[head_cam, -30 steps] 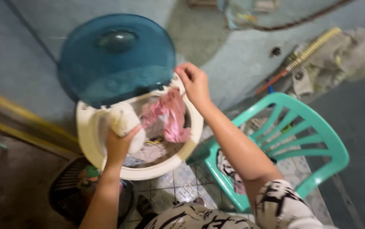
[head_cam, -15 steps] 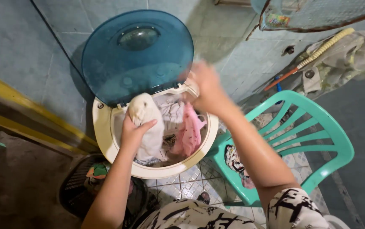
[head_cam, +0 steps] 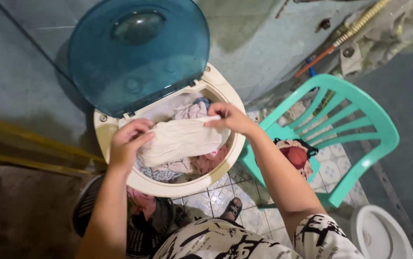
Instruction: Transfer clothes from a chair to a small top-loading washing machine, start the cycle, and then sort more clothes from a basket into the machine.
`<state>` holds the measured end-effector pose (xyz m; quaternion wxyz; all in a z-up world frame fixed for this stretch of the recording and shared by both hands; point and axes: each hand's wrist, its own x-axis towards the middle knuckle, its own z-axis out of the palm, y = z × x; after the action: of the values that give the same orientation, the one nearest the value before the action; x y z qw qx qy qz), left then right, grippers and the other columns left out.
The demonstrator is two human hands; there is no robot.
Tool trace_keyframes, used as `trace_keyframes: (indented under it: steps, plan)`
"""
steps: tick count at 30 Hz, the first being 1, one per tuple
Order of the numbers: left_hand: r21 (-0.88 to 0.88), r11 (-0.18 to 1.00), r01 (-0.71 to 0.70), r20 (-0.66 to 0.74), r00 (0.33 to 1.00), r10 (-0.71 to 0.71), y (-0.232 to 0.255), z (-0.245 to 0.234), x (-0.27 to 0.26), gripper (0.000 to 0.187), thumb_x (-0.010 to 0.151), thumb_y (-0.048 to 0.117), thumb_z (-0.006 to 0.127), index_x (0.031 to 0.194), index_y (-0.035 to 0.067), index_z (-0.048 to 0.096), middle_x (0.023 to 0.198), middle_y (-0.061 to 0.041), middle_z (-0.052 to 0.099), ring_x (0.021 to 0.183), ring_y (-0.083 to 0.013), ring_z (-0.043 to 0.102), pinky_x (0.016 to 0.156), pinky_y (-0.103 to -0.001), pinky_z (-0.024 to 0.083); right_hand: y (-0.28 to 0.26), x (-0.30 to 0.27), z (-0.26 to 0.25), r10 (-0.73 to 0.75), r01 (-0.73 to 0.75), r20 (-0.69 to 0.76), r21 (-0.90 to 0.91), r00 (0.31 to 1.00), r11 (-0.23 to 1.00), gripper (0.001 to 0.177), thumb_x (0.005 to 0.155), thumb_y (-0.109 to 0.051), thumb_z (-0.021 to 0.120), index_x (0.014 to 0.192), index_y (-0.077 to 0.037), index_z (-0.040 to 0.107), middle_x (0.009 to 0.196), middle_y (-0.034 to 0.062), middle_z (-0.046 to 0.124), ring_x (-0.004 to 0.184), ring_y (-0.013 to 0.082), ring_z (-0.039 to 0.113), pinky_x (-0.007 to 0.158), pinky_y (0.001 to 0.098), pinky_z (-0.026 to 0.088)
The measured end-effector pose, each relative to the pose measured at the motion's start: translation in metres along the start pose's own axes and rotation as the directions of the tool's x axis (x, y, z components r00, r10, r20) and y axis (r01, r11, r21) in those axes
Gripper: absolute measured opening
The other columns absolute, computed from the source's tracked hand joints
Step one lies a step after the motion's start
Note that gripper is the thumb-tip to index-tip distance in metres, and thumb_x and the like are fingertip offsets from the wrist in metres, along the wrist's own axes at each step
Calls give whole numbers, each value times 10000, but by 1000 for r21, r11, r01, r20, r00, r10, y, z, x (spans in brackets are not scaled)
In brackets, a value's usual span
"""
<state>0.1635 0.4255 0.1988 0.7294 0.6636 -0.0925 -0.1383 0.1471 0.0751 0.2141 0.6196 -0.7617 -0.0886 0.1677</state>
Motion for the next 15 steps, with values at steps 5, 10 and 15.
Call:
trace_keyframes:
  steps: [5, 10, 15]
  plan:
    - [-39, 988, -148, 4, 989, 148, -21, -10, 6, 139, 832, -59, 744, 847, 18, 630, 1039, -41, 683, 934, -94, 643, 841, -238, 510, 18, 2, -6, -220, 256, -361, 57, 906, 965, 306, 855, 28, 763, 777, -89, 491, 913, -40, 647, 910, 56, 582, 803, 218, 482]
    - [151, 971, -183, -54, 980, 193, 16, 4, 7, 140, 882, -34, 740, 856, 27, 616, 1021, -48, 713, 824, -92, 650, 748, -233, 539, 28, 7, 12, -318, 420, -667, -9, 673, 908, 329, 879, 38, 732, 750, -96, 460, 942, -25, 694, 910, 50, 605, 808, 225, 495]
    - [349, 916, -200, 229, 966, 123, 1, -5, 10, 192, 799, 14, 812, 851, 23, 628, 911, -19, 682, 799, -48, 630, 732, -189, 529, 1, 0, 17, -187, 145, -557, -118, 809, 982, 256, 861, -168, 819, 703, -73, 642, 675, -49, 589, 673, 38, 534, 600, 260, 458]
